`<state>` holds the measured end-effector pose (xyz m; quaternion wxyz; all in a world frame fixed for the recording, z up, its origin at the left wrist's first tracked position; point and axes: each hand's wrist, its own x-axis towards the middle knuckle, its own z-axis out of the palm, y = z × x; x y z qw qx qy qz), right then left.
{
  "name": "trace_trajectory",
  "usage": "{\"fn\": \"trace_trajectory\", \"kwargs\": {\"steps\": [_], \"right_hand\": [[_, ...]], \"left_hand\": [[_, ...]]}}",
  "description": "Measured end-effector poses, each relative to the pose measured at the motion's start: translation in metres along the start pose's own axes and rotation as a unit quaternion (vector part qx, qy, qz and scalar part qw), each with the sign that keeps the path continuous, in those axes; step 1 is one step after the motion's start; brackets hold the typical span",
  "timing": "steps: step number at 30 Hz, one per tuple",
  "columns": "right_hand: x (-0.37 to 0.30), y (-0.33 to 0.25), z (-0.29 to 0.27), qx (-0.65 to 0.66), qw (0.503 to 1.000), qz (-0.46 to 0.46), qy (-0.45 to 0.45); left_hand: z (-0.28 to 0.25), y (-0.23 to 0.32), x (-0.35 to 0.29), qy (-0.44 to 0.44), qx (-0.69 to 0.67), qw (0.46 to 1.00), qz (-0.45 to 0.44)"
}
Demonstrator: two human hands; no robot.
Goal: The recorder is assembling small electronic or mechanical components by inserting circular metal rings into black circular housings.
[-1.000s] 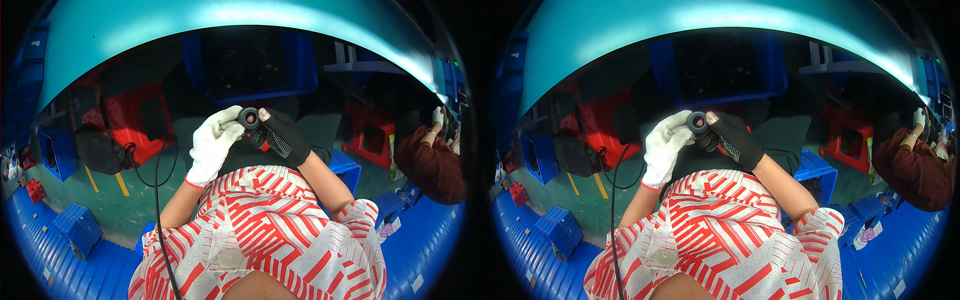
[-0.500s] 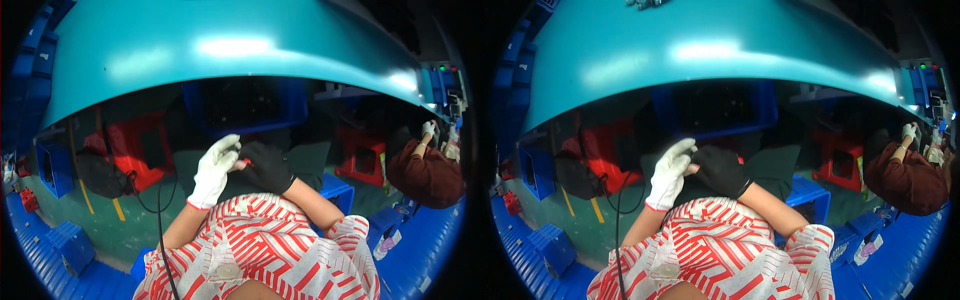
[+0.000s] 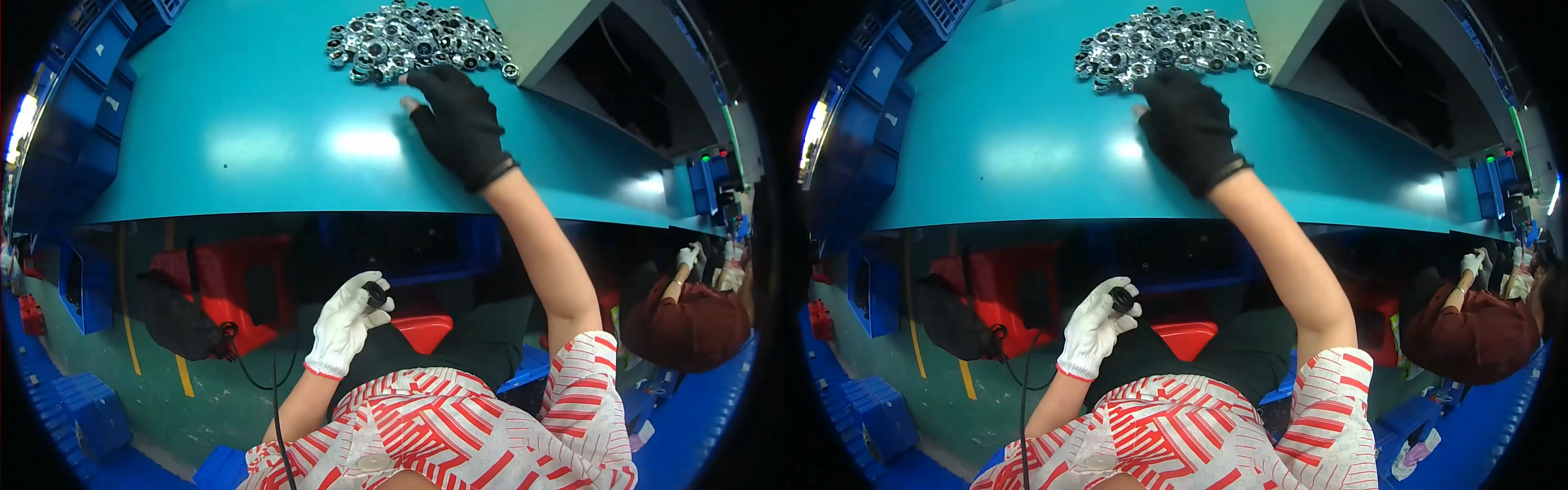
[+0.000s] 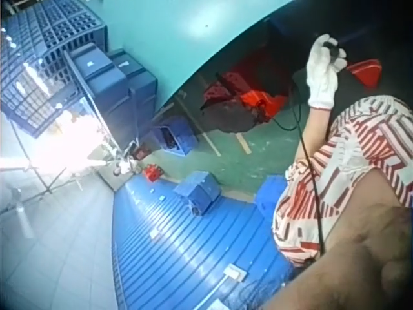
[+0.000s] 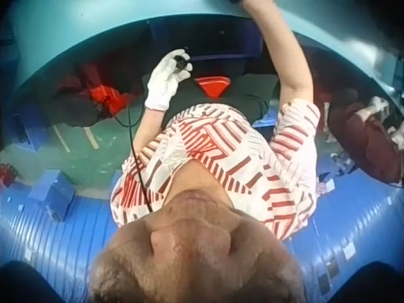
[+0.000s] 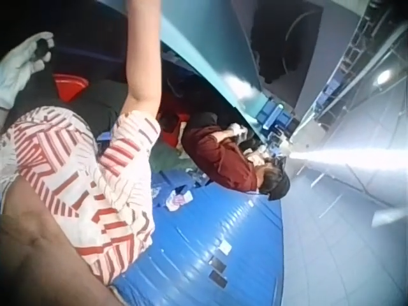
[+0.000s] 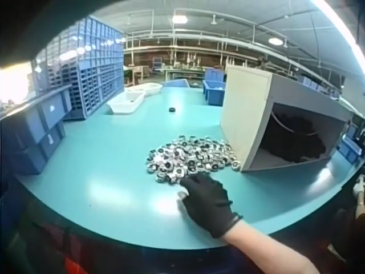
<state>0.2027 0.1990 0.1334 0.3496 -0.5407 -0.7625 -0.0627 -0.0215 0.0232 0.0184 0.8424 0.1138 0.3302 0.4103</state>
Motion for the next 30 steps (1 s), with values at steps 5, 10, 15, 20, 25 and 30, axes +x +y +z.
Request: {"fn": "trace_trajectory", "kwargs": {"steps": [5,10,15,20,25,30], "right_hand": [[0.036,0.03,0.03,-0.099,0.995,-0.013,-0.026],[0.029,0.029,0.024,-0.107,0.994,-0.011,-0.02],[0.01,0.024,0.003,-0.055,0.988,0.104,-0.099],[-0.008,0.034,-0.014,-0.043,0.989,0.106,-0.096],[-0.021,0.044,-0.026,-0.001,0.986,0.148,-0.079],[-0.026,0.044,-0.028,-0.067,0.988,0.133,-0.03]], "left_hand": [[-0.011,0.003,-0.004,-0.008,-0.016,1.0,0.013],[-0.017,0.002,-0.004,0.0,-0.019,1.0,0.008],[-0.014,0.001,-0.001,0.002,-0.02,1.0,-0.005],[-0.01,-0.003,0.002,-0.003,-0.02,1.0,-0.004],[-0.006,-0.006,0.003,-0.002,-0.018,1.0,-0.013],[-0.005,-0.007,0.002,-0.01,-0.018,1.0,-0.014]]}}
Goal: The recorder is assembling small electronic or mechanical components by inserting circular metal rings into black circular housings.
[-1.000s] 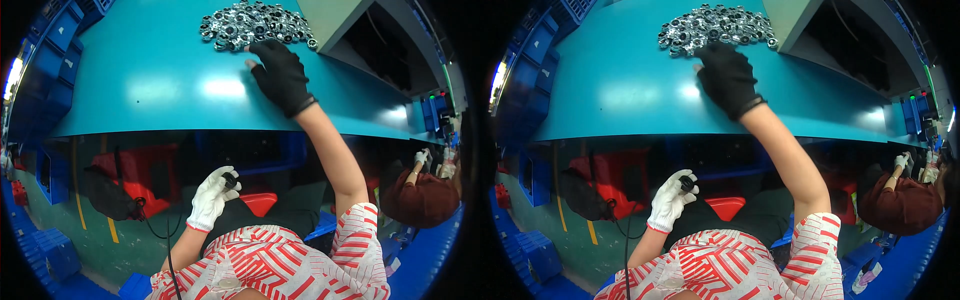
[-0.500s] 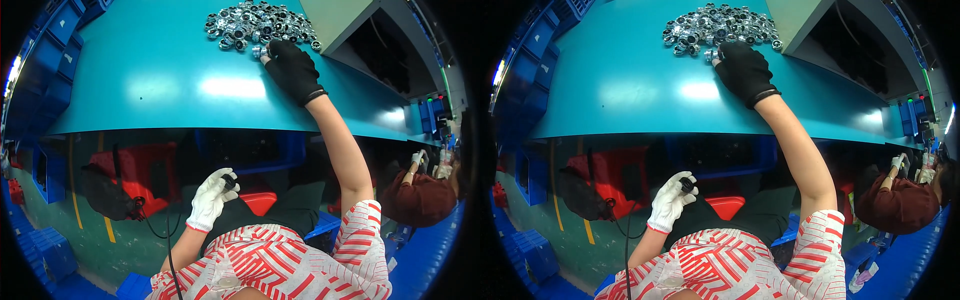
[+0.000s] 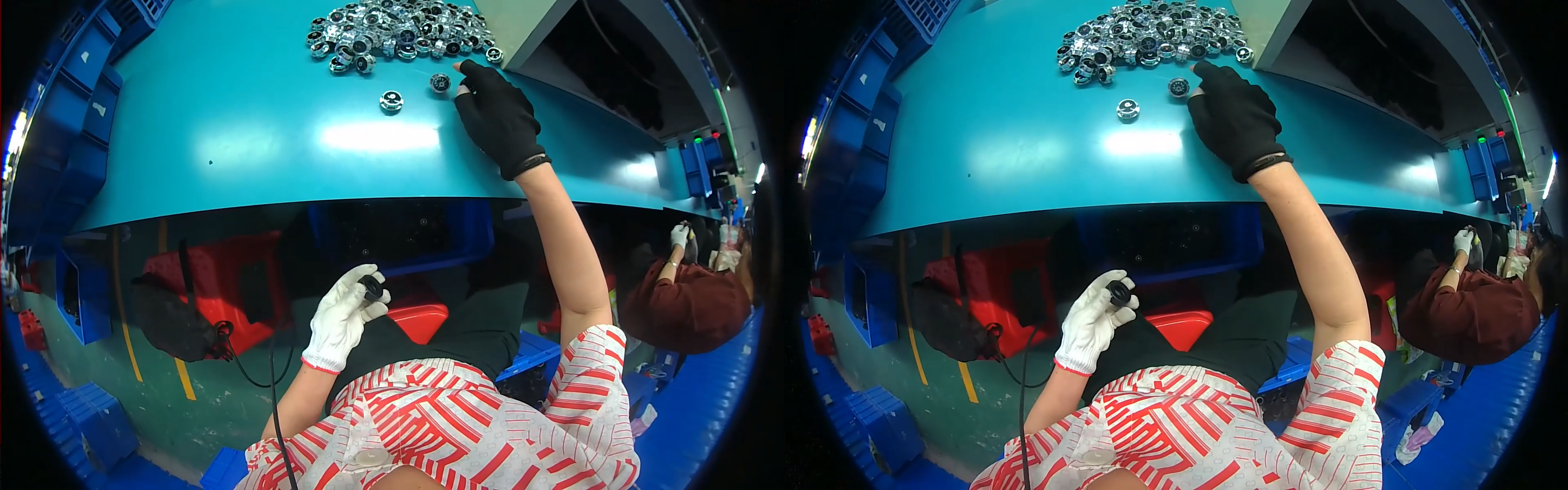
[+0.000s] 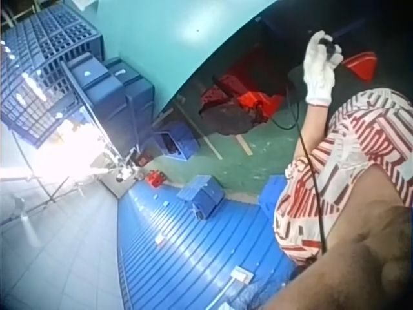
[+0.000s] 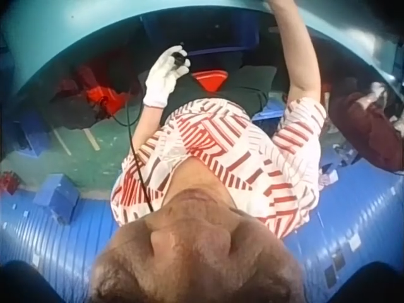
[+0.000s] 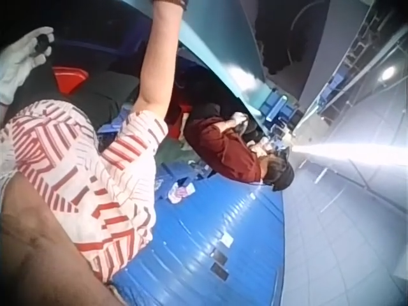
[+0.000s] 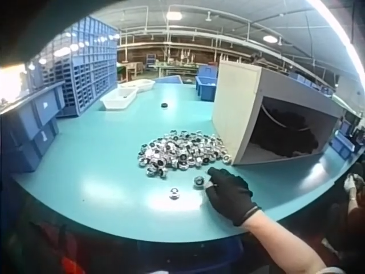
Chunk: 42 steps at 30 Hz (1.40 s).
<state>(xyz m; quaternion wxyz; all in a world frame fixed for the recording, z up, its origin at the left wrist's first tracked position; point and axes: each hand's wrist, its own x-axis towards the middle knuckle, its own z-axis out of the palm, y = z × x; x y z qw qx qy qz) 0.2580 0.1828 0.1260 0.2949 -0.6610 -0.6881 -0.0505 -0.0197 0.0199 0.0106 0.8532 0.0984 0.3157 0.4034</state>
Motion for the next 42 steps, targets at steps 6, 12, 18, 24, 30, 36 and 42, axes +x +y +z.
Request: {"fn": "trace_trajectory", "kwargs": {"steps": [6,12,18,24,30,36,42], "right_hand": [[-0.006,-0.028,0.005,0.069,0.992,-0.093,-0.049],[0.006,-0.045,0.025,0.014,0.981,-0.172,-0.088],[-0.055,-0.081,-0.016,0.324,0.93,-0.122,-0.122],[-0.165,-0.08,-0.018,0.405,0.883,-0.012,-0.236],[-0.204,-0.079,-0.008,0.414,0.886,0.065,-0.196],[-0.216,-0.071,-0.009,0.405,0.892,0.078,-0.186],[-0.221,-0.071,-0.007,0.323,0.93,0.021,-0.175]], "left_hand": [[0.0,0.0,-0.003,-0.007,-0.006,1.0,-0.001],[0.006,0.013,0.001,-0.08,-0.057,0.994,0.039],[0.006,0.019,-0.004,-0.112,-0.088,0.988,0.066],[0.014,0.004,-0.002,-0.104,-0.044,0.993,0.024],[0.019,-0.011,-0.005,-0.108,-0.078,0.99,-0.045],[0.025,-0.017,-0.006,-0.118,-0.071,0.99,-0.043],[0.02,-0.022,-0.004,-0.101,-0.02,0.994,-0.039]]}}
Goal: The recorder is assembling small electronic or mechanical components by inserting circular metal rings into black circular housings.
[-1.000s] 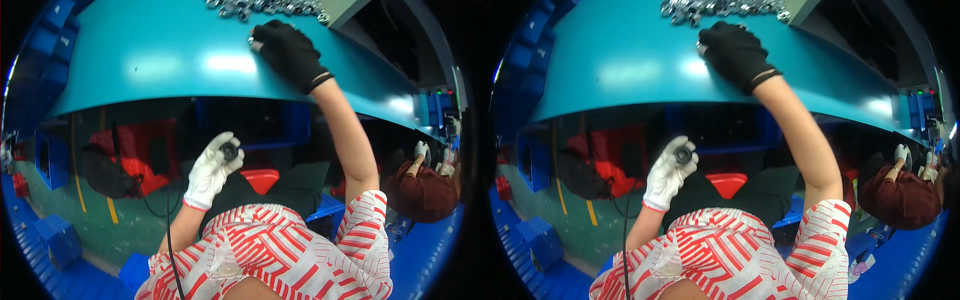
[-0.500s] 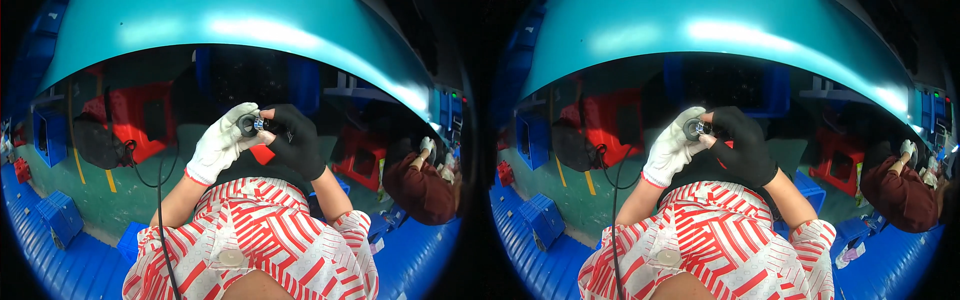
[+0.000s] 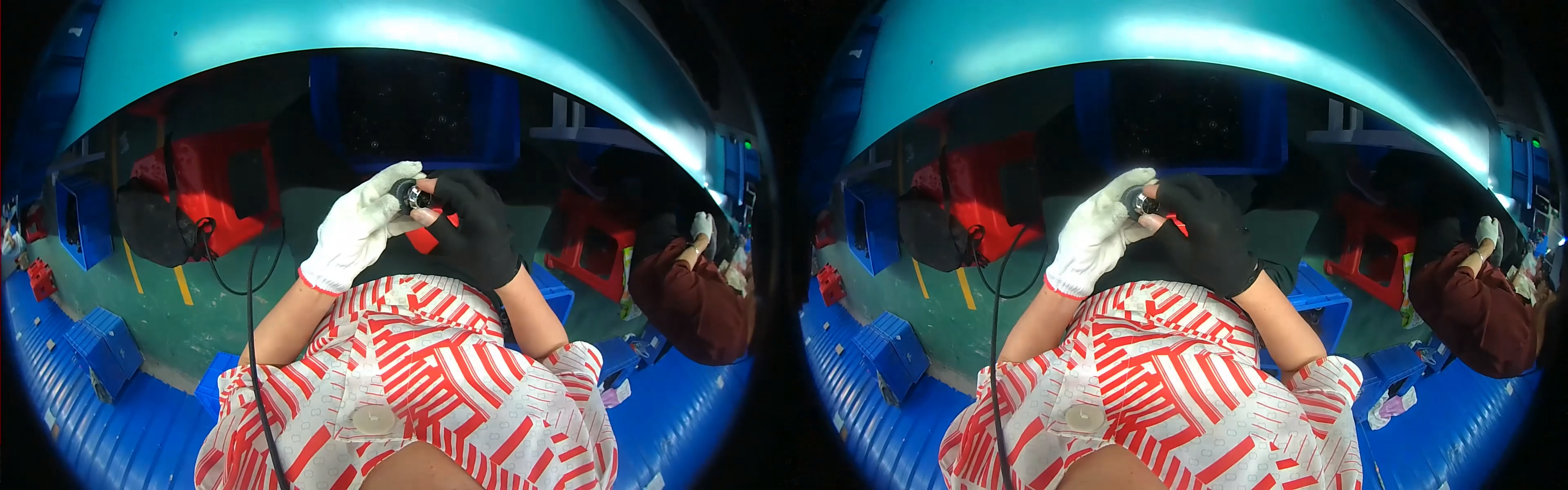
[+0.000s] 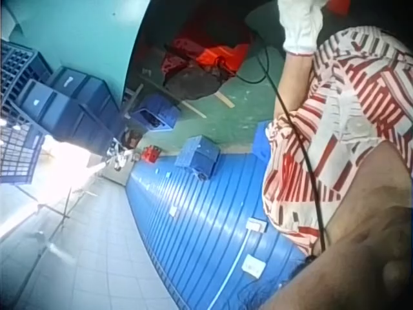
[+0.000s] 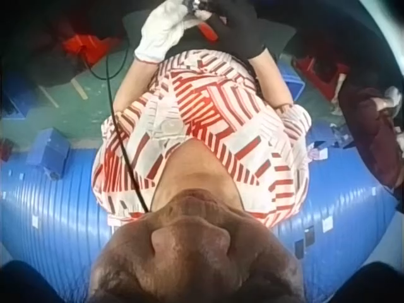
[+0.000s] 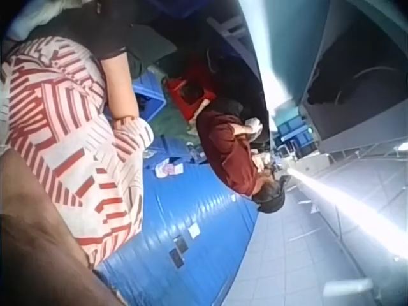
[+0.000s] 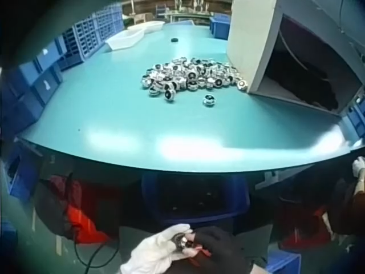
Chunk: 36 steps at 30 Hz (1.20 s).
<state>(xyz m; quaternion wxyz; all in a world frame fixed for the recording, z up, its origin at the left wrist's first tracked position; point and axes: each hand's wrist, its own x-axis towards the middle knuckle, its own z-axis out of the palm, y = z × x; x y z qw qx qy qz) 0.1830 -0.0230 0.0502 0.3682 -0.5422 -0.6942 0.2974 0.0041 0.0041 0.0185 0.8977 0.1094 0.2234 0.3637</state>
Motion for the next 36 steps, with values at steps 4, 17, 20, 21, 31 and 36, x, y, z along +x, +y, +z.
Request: {"fn": "trace_trajectory", "kwargs": {"steps": [4,17,20,21,31,36], "right_hand": [[-0.003,0.004,0.003,-0.003,1.0,-0.002,0.003],[-0.011,0.009,0.018,-0.024,0.998,0.05,-0.028],[-0.013,0.014,0.018,-0.049,0.996,0.045,-0.066],[-0.014,0.016,0.019,-0.083,0.993,0.023,-0.077],[-0.008,0.014,0.026,-0.134,0.99,-0.032,0.007],[-0.008,0.013,0.022,-0.114,0.991,0.006,-0.069]], "left_hand": [[-0.001,-0.004,-0.002,0.041,0.042,0.998,-0.002],[0.017,-0.011,-0.003,0.158,0.254,0.953,0.053],[0.015,-0.013,-0.006,0.139,0.384,0.908,0.096],[0.012,-0.015,-0.008,0.139,0.383,0.908,0.096],[0.013,-0.012,-0.006,0.162,0.595,0.781,0.098],[0.008,-0.011,-0.01,0.121,0.67,0.722,0.123]]}}
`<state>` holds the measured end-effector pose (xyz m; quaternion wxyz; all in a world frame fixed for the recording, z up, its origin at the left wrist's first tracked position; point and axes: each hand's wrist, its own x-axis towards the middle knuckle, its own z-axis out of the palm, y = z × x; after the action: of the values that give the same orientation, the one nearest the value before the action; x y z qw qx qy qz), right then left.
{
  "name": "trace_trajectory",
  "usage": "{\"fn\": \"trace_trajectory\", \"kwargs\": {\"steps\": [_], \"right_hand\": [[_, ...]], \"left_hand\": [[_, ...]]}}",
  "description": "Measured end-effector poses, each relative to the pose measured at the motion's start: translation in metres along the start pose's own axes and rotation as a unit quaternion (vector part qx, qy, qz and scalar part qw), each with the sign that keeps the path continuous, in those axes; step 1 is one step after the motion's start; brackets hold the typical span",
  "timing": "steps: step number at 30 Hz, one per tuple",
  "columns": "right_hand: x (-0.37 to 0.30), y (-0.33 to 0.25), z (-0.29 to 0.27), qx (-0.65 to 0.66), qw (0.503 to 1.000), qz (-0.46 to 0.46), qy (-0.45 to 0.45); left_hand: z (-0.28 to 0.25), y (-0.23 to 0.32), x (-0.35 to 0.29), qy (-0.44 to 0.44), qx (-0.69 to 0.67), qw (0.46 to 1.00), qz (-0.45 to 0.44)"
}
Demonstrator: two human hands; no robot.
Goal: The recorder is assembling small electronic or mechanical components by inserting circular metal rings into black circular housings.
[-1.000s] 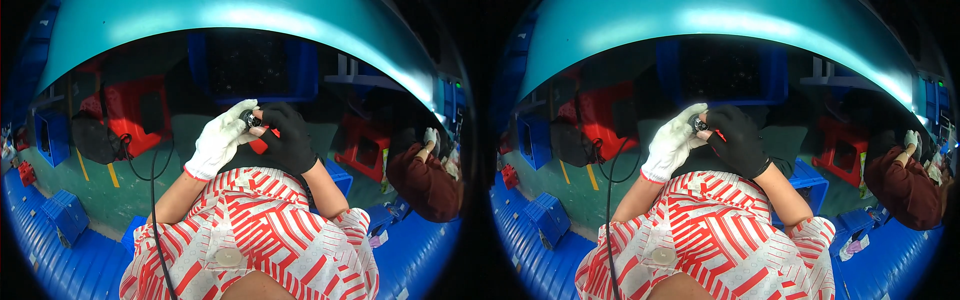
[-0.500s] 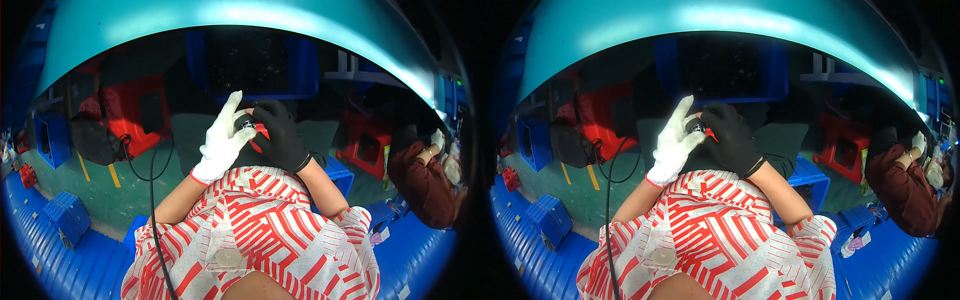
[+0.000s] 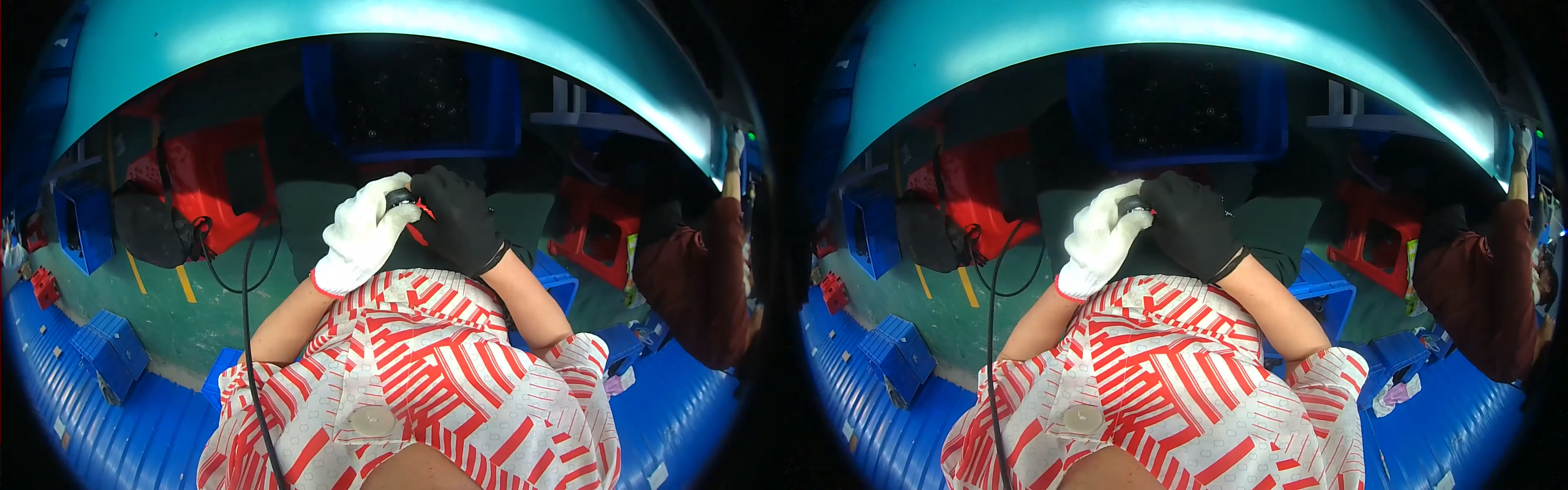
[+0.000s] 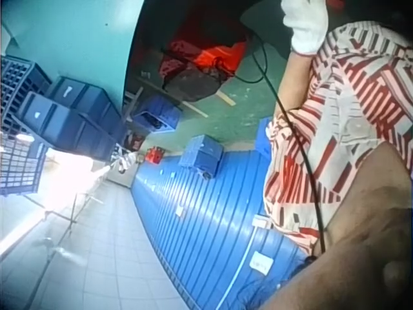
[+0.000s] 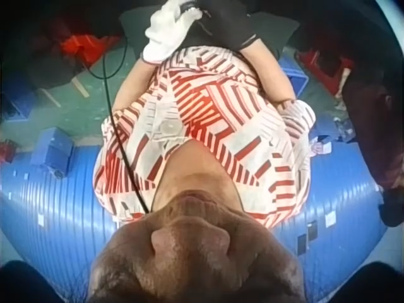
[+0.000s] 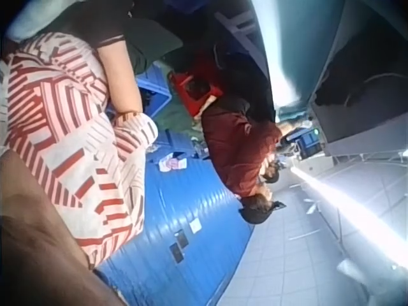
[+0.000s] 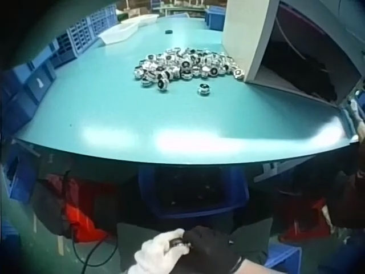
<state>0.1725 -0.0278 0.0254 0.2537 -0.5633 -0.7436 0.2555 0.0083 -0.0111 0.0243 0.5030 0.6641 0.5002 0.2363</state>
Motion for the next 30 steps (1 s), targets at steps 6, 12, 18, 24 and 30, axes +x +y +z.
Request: {"fn": "trace_trajectory", "kwargs": {"steps": [6,12,18,24,30], "right_hand": [[0.003,0.005,0.007,0.065,0.997,0.032,0.006],[-0.002,0.013,0.015,0.004,0.999,0.025,-0.042],[-0.002,0.009,0.012,0.026,0.998,0.02,-0.057],[0.001,0.012,0.023,0.23,0.967,0.104,0.032],[0.001,0.017,0.014,0.16,0.983,0.08,-0.05]], "left_hand": [[0.004,-0.005,0.003,0.013,-0.027,1.0,0.011],[0.003,-0.005,0.007,-0.016,-0.01,1.0,-0.014],[0.011,-0.011,0.003,0.033,0.046,0.998,0.02],[0.009,-0.01,0.011,0.034,-0.346,0.919,-0.187],[0.003,-0.013,0.011,-0.034,-0.168,0.973,-0.157]]}}
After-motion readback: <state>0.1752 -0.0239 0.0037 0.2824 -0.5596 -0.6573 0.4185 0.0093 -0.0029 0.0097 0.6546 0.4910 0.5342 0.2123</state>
